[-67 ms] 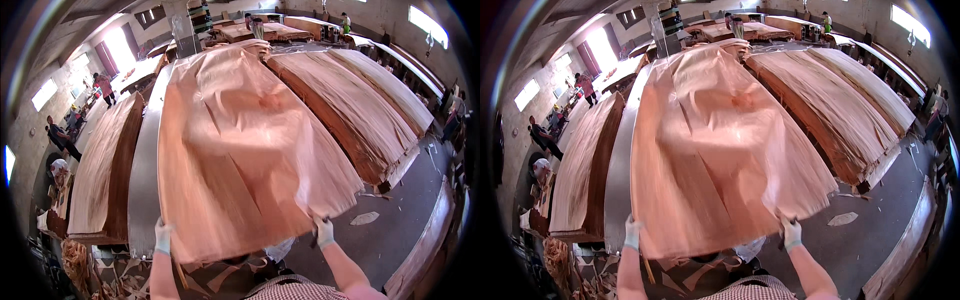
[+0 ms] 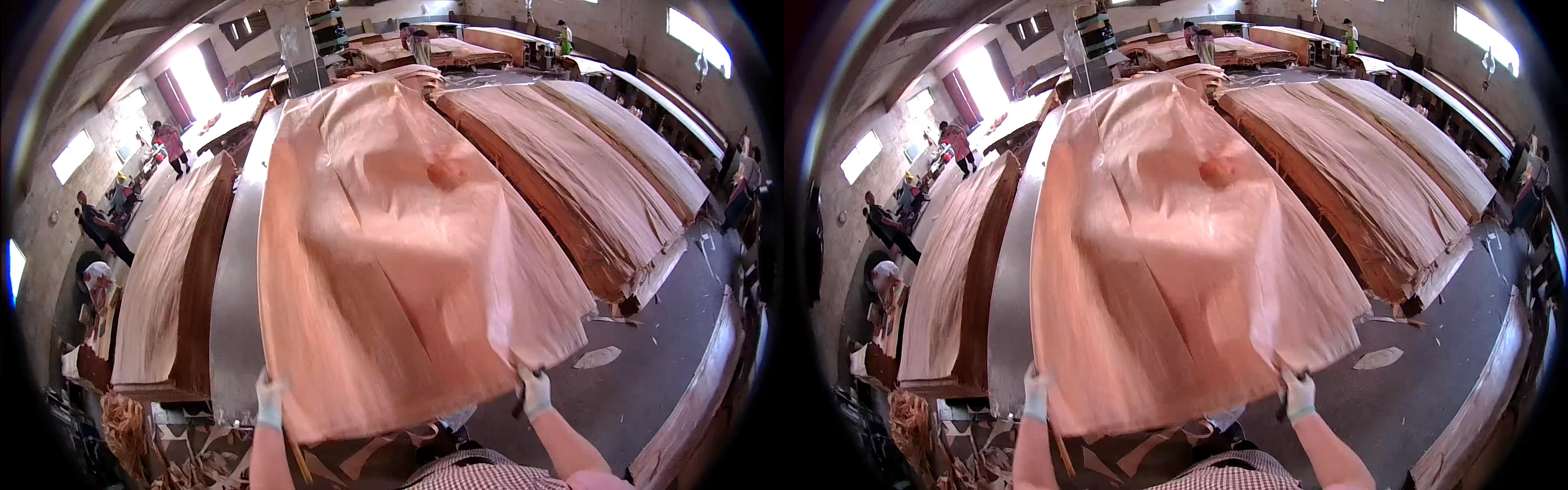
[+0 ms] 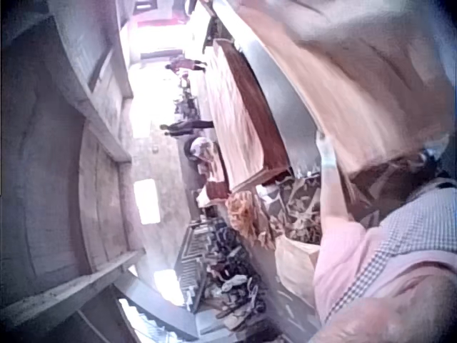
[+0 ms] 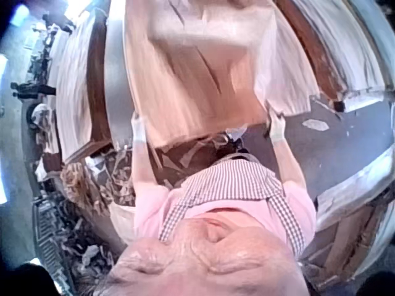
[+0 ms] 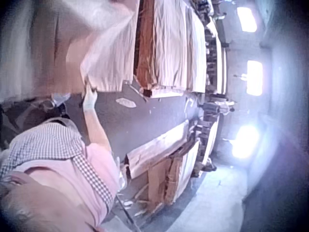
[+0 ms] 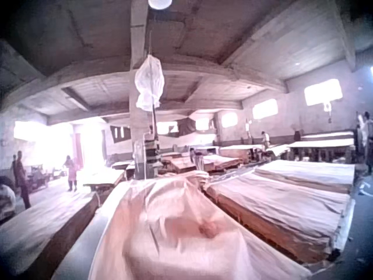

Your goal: The person repairs wood veneer sheets by cutting out damaged sections and taping on replacement pieces.

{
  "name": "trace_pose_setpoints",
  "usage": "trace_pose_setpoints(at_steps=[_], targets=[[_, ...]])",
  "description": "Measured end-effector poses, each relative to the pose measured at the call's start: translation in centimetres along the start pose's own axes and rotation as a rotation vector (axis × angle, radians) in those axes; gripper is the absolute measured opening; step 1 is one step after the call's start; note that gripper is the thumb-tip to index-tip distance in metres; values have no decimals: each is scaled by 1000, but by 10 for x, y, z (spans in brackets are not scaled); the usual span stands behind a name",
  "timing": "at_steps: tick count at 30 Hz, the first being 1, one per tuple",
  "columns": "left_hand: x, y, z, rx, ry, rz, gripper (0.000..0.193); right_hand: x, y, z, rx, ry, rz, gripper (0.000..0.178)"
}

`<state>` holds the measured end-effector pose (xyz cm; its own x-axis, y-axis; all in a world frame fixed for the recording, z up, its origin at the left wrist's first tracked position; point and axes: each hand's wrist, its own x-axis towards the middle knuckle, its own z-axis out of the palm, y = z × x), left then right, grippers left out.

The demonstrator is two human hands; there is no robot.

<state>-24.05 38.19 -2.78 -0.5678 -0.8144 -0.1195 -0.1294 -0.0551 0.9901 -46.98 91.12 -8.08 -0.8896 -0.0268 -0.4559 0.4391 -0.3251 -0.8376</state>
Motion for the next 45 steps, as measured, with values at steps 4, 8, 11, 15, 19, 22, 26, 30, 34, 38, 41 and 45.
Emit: trace_pose_setpoints(at_steps=[4, 8, 11, 15, 19, 22, 26, 30, 34, 38, 41, 45], targets=[[-102, -23, -16, 79, 12, 43, 45, -68, 7, -68, -86, 272, 117, 13], [-121, -24, -15, -37, 31, 51, 45, -71, 7, -79, -180, 294, 127, 10], [-65, -10, -1, -5, 18, 32, 47, -21, 5, -36, -120, 142, 28, 12], [-17, -5, 10, -28, -85, 104, 53, 26, -4, 5, -17, 146, -44, 13], [-78, -20, -16, 51, 96, 25, 49, -32, -6, -35, -95, 157, -19, 15], [-143, -31, -39, 114, 189, 73, 45, -107, 6, -74, -225, 310, 130, 18], [-145, -33, -47, 81, 127, 82, 50, -124, 15, -68, -280, 290, 157, 13], [-37, -26, -31, 16, 21, 56, 52, -28, 5, 7, -139, 162, -22, 15], [80, -26, -9, -75, -43, 33, 44, 61, -11, 85, -91, 135, -114, 18], [121, -37, -20, -13, 4, -113, 44, 95, -14, 102, -234, 192, 33, 21], [112, -42, -27, 222, 35, -70, 45, 106, -10, 93, -147, 180, 121, 19], [47, -36, 10, 1009, 179, 295, 53, 113, -2, 82, -236, 153, 168, 15]])
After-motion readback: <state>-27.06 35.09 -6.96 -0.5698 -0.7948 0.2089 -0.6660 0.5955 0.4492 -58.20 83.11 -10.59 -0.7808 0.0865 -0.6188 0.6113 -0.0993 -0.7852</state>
